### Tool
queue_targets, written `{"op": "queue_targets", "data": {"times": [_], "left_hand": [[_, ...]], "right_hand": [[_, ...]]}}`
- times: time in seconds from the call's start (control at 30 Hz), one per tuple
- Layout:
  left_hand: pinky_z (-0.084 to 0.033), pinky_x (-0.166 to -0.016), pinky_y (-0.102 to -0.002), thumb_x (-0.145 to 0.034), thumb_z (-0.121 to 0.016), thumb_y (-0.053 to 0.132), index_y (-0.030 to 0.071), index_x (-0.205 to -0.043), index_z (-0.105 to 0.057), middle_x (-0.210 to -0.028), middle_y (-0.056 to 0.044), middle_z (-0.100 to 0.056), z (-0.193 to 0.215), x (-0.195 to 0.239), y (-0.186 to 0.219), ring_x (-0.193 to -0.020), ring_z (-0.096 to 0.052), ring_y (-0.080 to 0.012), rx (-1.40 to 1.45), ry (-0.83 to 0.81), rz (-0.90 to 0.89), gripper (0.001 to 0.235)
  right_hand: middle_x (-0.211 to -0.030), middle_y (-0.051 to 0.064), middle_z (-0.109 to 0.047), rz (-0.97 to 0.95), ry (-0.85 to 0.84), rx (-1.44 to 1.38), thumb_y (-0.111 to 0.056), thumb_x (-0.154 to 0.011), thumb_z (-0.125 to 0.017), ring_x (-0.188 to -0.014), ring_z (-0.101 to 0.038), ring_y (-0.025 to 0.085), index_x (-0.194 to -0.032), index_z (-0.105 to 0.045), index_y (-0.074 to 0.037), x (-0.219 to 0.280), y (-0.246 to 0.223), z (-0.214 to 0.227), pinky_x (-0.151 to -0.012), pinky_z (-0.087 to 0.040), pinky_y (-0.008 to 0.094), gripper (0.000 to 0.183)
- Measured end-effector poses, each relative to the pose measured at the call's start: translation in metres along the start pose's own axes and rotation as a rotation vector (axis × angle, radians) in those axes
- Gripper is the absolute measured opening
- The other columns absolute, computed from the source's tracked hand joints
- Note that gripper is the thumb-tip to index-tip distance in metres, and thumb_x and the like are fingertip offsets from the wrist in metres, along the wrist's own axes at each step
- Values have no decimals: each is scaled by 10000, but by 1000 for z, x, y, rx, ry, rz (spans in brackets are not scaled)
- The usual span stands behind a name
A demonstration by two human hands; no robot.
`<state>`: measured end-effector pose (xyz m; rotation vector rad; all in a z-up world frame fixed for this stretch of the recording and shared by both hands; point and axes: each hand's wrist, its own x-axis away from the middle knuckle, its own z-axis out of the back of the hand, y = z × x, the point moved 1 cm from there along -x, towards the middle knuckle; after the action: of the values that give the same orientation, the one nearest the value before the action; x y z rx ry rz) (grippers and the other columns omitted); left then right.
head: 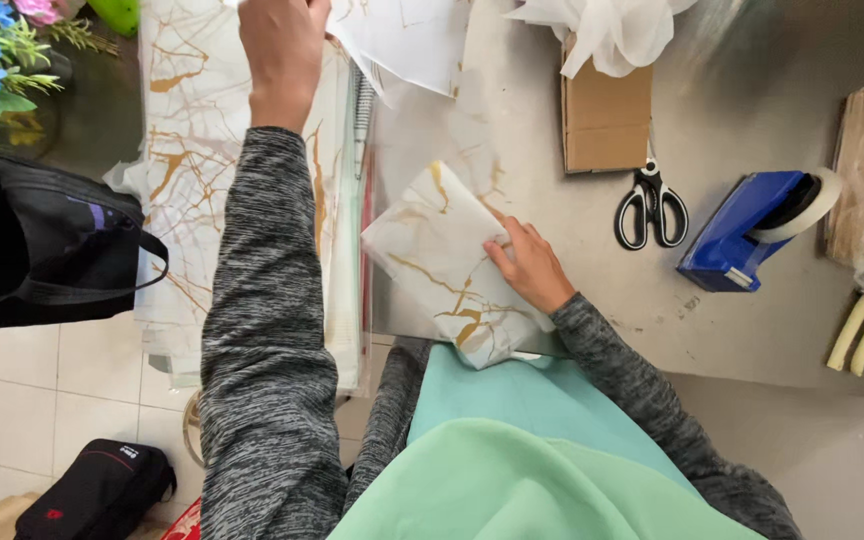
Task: The person folds and cuts sheets of white paper with gold marble patterns using scissors, then tapes the folded paper into a cone shape. Finally, the person places a flower bouquet with a teddy bear into the paper cone to wrap it.
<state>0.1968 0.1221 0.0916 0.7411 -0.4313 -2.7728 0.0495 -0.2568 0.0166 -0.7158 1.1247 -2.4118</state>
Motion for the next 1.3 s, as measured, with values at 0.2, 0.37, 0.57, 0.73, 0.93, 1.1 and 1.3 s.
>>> {"op": "queue_targets", "data": {"times": [0.2,0.37,0.57,0.73,0.93,1.1,1.3], "left_hand": [[-673,-461,-224,-917,-763,29,-14,-953,-749,-823,-144,-774,54,-1,-9,-611,-792,-175,-27,11,-15,58],[-719,-479,-193,-934,-759,-67,-28,-991,-702,-903,-211,-772,114,24,-6,-675,-815,-203,-17,22,-28,90],[-642,-654,-304,-1031,-690,-87,-6,-1058,-616,-950,-159,-744,193,104,-19,-760,-762,-214,149,57,90,113],[-533,-696,-429,-1049,-762,235,42,-1058,-622,-872,-174,-641,150,213,-33,-797,-652,-283,330,138,364,239],[-638,-721,-294,-995,-603,364,101,-1104,-521,-1071,-81,-670,119,307,59,-794,-712,-175,762,-27,1123,296],[-686,-581,-307,-1040,-559,245,62,-1064,-518,-1015,-123,-627,99,357,85,-764,-704,-196,662,129,989,189],[-713,-679,-333,-1046,-529,279,54,-1090,-503,-1104,-152,-642,97,376,92,-874,-742,-248,716,13,1001,230]], "right_hand": [[-1060,104,-709,19,53,16,-343,-1016,-525,-1106,-578,287,-1545,-445,-154,-5,12,7,-917,-455,411,568],[-1045,87,-709,40,101,23,-332,-983,-557,-1124,-563,324,-1533,-461,-160,-56,20,6,-951,-443,426,584],[-1112,68,-737,123,74,75,-383,-990,-579,-1061,-636,309,-1223,-572,-124,-80,17,27,-884,-451,428,349],[-949,236,-716,177,146,-6,-341,-1054,-694,-977,-706,458,-1072,-656,-59,-6,-3,86,-891,-544,528,285],[-1142,18,-710,-225,312,-363,-317,-1003,-708,-1012,-611,79,-1178,-707,-82,69,33,125,-882,-507,228,293],[-1287,-13,-702,-229,559,-701,-255,-977,-731,-1106,-647,55,-1299,-649,-136,98,71,133,-1011,-567,220,353],[-1371,7,-668,-184,546,-642,-288,-991,-704,-1228,-634,90,-1374,-608,-120,94,37,138,-1096,-550,257,429]]}}
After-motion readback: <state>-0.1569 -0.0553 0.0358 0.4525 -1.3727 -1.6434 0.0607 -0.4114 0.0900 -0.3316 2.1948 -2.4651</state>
